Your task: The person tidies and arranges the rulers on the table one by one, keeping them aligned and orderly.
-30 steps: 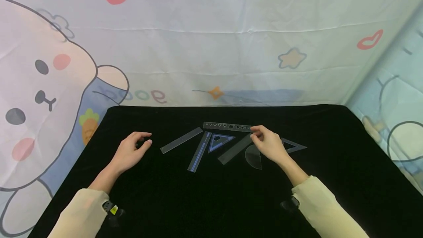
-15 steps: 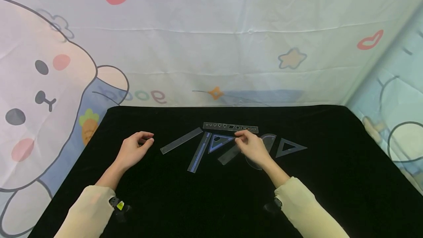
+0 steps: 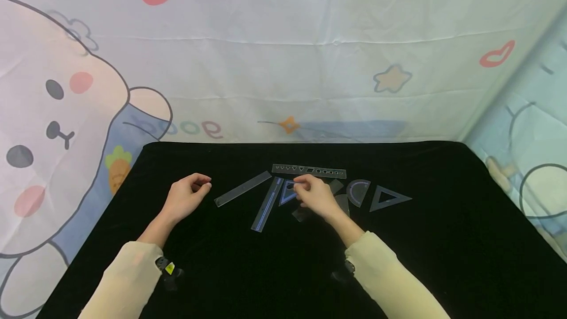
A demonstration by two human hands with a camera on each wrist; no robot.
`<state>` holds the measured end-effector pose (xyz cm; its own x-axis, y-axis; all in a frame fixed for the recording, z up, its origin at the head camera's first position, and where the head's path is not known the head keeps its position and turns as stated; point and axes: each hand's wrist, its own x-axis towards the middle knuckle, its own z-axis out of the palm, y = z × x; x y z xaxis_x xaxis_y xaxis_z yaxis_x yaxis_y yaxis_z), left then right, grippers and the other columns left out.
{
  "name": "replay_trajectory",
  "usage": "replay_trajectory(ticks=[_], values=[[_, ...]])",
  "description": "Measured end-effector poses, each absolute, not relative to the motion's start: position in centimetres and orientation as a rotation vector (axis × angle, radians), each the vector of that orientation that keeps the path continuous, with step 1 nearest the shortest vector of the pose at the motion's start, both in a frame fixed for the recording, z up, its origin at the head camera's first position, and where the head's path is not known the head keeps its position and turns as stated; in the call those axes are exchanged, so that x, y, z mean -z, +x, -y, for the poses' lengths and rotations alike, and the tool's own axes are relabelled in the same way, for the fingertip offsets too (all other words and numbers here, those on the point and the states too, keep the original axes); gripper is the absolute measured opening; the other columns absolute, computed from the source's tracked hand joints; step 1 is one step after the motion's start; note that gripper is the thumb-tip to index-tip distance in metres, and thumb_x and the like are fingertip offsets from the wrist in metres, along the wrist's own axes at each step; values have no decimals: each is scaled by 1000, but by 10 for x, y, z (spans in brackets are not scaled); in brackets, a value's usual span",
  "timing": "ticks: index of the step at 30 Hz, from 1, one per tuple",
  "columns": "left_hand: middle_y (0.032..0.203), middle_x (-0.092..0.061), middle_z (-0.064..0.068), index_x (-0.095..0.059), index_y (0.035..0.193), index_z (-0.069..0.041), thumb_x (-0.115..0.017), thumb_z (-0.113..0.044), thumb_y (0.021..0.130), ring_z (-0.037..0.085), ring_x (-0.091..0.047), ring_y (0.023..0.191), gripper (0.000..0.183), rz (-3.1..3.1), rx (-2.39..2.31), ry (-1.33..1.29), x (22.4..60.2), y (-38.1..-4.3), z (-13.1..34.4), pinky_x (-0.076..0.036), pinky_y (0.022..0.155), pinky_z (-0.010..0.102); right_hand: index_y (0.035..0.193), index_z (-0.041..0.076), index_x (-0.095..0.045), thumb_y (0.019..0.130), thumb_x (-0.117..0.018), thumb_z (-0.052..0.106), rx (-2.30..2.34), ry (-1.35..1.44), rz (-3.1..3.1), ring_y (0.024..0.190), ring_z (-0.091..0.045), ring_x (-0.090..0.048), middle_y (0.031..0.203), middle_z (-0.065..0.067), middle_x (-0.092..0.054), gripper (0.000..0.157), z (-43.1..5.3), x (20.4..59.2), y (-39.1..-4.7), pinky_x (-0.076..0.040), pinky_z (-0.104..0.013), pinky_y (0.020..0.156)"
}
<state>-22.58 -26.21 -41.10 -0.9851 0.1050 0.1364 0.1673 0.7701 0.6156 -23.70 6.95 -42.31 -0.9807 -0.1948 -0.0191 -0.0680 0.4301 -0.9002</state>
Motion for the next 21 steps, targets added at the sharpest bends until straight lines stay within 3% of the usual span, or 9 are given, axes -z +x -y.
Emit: replay_trajectory(ticks=[15,21], values=[[108,-61,12,-58,114,-5,-51,-23,94,24,-57,93,28,2893,1053,-170,416,-234,252,-48,73,33,126,6,-52,94,-50,20,1646,-172,-2395,86,-18,-65,108,-11,-64,35,-30,429,-232,-56,-26,68],[108,-61,12,-58,115,-6,-51,-23,93,23,-57,92,28,2911,1066,-155,419,-238,246,-48,73,35,129,4,-48,94,-50,20,1746,-114,-2281,94,-23,-64,115,-15,-60,38,-17,429,-229,-56,-29,73]])
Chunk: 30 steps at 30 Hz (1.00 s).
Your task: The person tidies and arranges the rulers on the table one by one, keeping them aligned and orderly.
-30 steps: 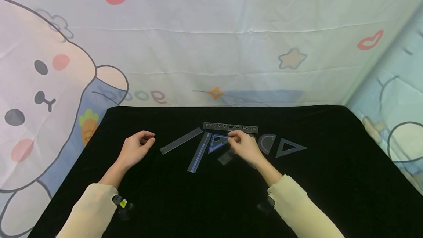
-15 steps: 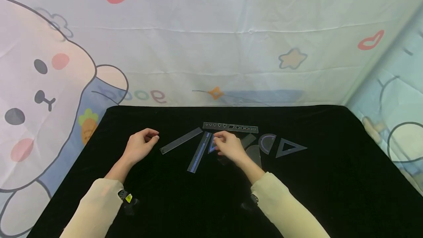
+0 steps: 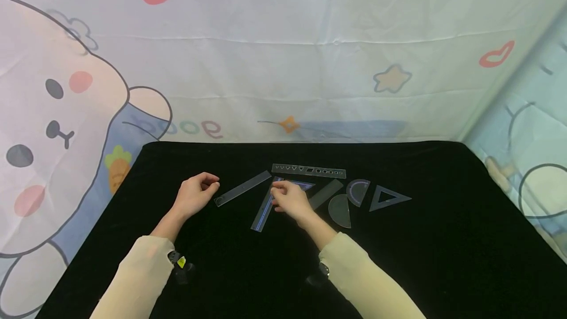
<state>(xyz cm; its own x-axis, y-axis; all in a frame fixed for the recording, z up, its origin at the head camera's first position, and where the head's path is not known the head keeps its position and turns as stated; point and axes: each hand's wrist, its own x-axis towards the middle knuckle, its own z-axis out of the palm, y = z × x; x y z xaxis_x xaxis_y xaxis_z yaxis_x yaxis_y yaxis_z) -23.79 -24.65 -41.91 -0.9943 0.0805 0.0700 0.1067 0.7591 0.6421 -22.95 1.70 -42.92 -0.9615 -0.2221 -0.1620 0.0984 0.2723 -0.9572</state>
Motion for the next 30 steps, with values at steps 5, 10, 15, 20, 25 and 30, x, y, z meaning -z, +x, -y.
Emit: replay_trajectory(ticks=[5,10,15,20,25,30], values=[[107,-61,11,-58,115,-6,-51,-23,93,22,-58,92,28,2940,1060,-137,420,-241,239,-49,74,35,132,4,-45,95,-49,19,1826,-29,-2152,97,-22,-63,119,-15,-58,41,-6,431,-228,-55,-29,76],[107,-61,11,-58,116,-6,-50,-24,94,22,-59,92,30,2972,1052,-139,420,-244,232,-50,74,34,134,3,-43,95,-48,19,1901,40,-2048,98,-23,-62,122,-16,-56,42,6,432,-227,-55,-28,76],[108,-62,12,-57,117,-5,-51,-23,93,23,-60,92,31,2998,1045,-150,419,-246,227,-51,75,36,137,1,-38,96,-46,19,1971,71,-1931,106,-26,-59,129,-19,-50,45,15,435,-229,-54,-28,79],[108,-63,13,-58,117,-3,-52,-22,93,24,-61,92,31,3029,1019,-166,421,-249,224,-51,77,38,138,0,-35,97,-45,20,1998,93,-1876,110,-29,-57,134,-21,-45,47,21,437,-231,-54,-30,81],[110,-62,13,-57,117,-4,-52,-23,93,23,-60,93,32,3051,1012,-157,421,-252,220,-50,78,38,139,-4,-31,97,-43,18,2039,94,-1826,114,-33,-54,138,-25,-39,49,28,434,-231,-53,-32,83],[111,-62,14,-58,117,-4,-52,-24,92,24,-61,93,33,3058,1015,-170,419,-256,212,-50,78,39,141,-4,-25,97,-42,18,2055,127,-1742,117,-34,-51,140,-24,-37,52,35,431,-231,-51,-34,87]])
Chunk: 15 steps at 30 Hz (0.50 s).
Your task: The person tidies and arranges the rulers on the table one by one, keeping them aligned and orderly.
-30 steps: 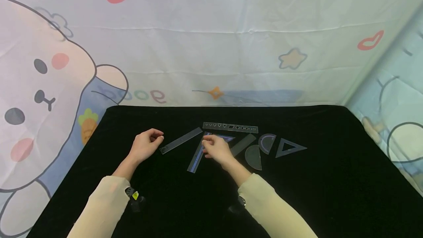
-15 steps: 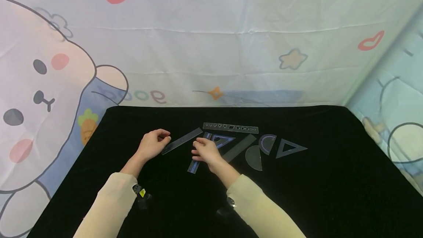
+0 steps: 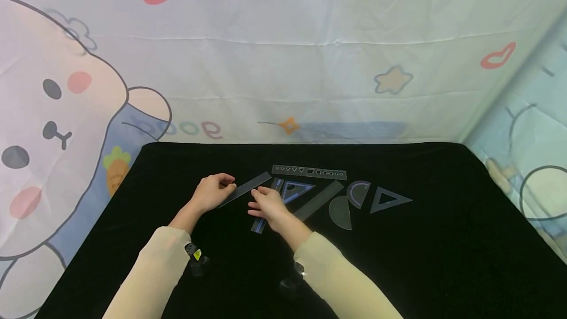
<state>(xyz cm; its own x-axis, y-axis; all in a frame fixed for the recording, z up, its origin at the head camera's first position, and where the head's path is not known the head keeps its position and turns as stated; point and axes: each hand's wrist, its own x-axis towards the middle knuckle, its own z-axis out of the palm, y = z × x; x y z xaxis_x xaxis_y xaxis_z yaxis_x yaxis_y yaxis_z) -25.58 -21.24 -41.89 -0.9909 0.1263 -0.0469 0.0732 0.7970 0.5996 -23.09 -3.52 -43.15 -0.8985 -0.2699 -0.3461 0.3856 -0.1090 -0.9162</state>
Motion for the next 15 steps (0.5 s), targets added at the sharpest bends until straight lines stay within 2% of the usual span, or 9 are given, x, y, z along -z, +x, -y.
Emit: replay_trajectory(ticks=[8,15], values=[[113,-62,15,-57,119,-3,-52,-25,92,26,-61,95,35,-2863,-927,146,419,-258,207,-50,80,41,142,-6,-19,97,-41,16,2129,167,-1623,120,-37,-47,144,-24,-30,55,45,432,-233,-49,-38,90],[107,-63,14,-57,119,-3,-53,-25,92,23,-60,88,35,-2826,-905,129,418,-261,206,-50,76,37,143,-5,-18,97,-40,16,2144,197,-1592,121,-37,-46,146,-23,-27,55,46,428,-232,-48,-37,92]])
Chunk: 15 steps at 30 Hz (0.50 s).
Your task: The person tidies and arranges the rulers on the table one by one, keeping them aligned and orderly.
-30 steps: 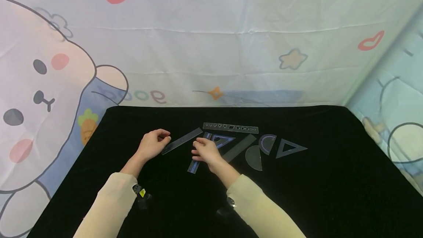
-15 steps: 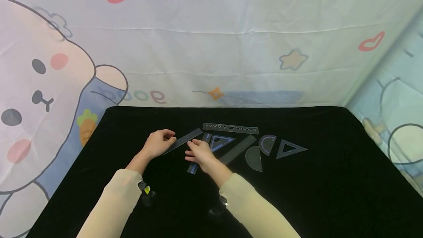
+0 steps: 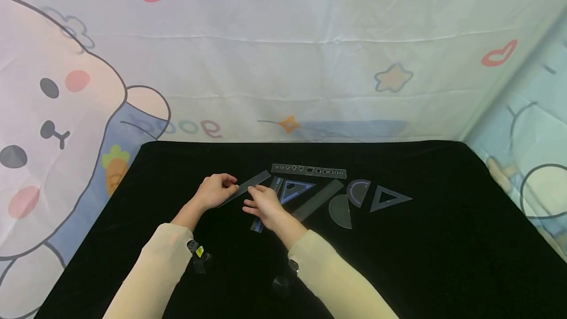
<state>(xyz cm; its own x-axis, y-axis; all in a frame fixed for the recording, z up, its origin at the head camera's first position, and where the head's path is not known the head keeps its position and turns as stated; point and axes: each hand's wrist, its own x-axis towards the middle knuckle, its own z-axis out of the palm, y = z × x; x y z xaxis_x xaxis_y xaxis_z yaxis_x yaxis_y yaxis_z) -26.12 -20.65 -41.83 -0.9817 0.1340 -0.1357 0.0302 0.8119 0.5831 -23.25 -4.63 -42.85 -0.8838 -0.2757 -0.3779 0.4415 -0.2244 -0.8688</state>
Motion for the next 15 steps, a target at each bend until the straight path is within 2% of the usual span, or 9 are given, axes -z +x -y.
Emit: replay_trajectory(ticks=[8,15], values=[[104,-61,15,-57,118,-1,-54,-23,90,22,-58,86,36,-2767,-886,120,415,-262,200,-50,73,36,143,-4,-19,98,-41,17,2148,224,-1563,121,-36,-47,145,-24,-27,54,47,431,-233,-48,-38,93],[103,-62,13,-59,117,-1,-56,-24,89,22,-57,88,36,-2729,-872,85,416,-263,196,-49,78,37,142,-5,-20,98,-40,17,2164,225,-1553,121,-36,-47,144,-25,-29,53,47,432,-234,-48,-38,93]])
